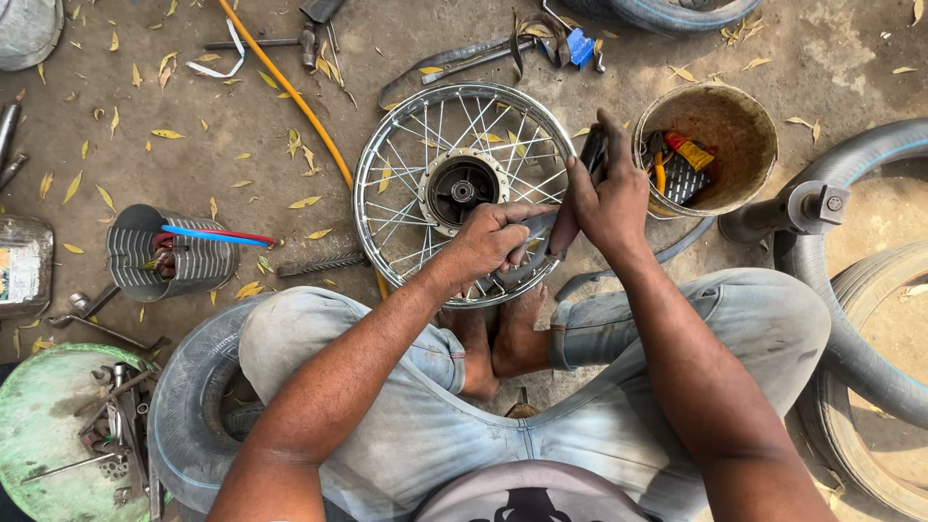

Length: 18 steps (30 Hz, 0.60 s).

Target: The person sits on the ground and works on a bicycle wheel rim. They use a hammer to tap a rubber strip around the rim, then apply a substance from a small packet to the strip. Finally, they wrap a long rubber strip around the rim and hammer it into place.

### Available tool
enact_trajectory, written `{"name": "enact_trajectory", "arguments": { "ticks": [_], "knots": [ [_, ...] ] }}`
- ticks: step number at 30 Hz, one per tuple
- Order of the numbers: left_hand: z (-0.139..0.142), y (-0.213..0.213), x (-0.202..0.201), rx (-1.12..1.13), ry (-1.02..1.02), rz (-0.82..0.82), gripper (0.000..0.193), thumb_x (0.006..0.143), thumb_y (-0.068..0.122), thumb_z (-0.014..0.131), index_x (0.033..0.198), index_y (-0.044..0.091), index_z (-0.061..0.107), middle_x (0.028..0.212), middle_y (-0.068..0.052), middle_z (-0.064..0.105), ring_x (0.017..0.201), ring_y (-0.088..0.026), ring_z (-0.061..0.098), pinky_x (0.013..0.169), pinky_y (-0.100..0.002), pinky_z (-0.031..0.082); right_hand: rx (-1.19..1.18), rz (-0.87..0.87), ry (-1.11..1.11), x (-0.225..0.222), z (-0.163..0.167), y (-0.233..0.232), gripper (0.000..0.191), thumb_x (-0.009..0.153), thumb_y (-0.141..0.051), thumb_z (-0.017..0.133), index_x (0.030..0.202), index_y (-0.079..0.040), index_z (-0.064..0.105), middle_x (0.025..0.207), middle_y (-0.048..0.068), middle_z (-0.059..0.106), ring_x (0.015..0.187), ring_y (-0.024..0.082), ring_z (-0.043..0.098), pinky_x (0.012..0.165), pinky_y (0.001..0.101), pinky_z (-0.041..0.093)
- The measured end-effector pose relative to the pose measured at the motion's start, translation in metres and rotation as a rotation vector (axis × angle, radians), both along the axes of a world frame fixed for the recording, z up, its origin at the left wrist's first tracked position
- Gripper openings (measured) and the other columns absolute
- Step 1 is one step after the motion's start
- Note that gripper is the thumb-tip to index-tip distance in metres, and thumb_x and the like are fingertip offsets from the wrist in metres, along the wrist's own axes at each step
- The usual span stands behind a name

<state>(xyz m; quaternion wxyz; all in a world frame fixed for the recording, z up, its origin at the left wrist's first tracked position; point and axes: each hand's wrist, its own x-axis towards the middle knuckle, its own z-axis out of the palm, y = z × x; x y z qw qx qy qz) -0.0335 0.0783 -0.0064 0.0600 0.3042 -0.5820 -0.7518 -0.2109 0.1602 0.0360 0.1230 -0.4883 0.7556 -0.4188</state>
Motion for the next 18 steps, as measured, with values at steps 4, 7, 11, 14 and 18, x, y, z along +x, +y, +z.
{"name": "enact_trajectory", "arguments": {
  "ticks": [4,7,11,14,18],
  "knots": [
    [-0.001,-0.004,0.001,-0.042,0.039,0.058,0.050,0.097,0.012,0.051,0.146,0.004,0.058,0.065,0.001,0.058,0.055,-0.003,0.053,0.051,-0.021,0.049,-0.033,0.242,-0.032,0.003,-0.016,0.011,0.064,0.102,-0.021,0.066,0.157,-0.002,0.039,0.127,0.030,0.068,0.112,0.041,0.071,0.100,0.0493,0.054],
    [0.000,-0.001,0.001,-0.069,0.022,-0.027,0.038,0.101,0.012,0.051,0.131,-0.005,0.067,0.069,0.001,0.060,0.056,-0.005,0.054,0.052,-0.022,0.050,-0.098,0.288,-0.086,0.001,-0.026,0.011,0.057,0.106,-0.021,0.065,0.156,-0.002,0.047,0.132,0.026,0.070,0.121,0.036,0.068,0.104,0.0484,0.051],
    [0.005,-0.005,0.003,-0.100,0.085,-0.001,0.048,0.101,0.015,0.051,0.147,0.005,0.056,0.071,0.001,0.060,0.056,-0.004,0.054,0.053,-0.021,0.050,0.076,0.020,-0.417,-0.015,-0.032,-0.004,0.038,0.108,-0.024,0.062,0.141,-0.007,0.067,0.108,0.019,0.070,0.095,0.021,0.066,0.084,0.0353,0.054],
    [0.010,-0.013,0.004,-0.161,0.174,0.095,0.047,0.104,0.016,0.051,0.150,0.004,0.054,0.077,0.001,0.061,0.060,-0.004,0.054,0.056,-0.021,0.050,0.221,0.084,-0.667,-0.017,-0.038,-0.006,0.033,0.103,-0.024,0.065,0.129,-0.007,0.075,0.090,0.007,0.069,0.079,0.010,0.059,0.071,0.0269,0.050],
    [0.012,-0.014,0.004,-0.338,0.166,0.150,0.048,0.103,0.015,0.052,0.150,0.004,0.051,0.081,-0.001,0.062,0.065,-0.004,0.057,0.056,-0.021,0.053,0.080,0.291,-0.826,0.001,-0.048,0.016,0.028,0.097,-0.016,0.070,0.121,-0.001,0.071,0.100,-0.002,0.075,0.090,0.003,0.065,0.080,0.0210,0.055]
  ]
}}
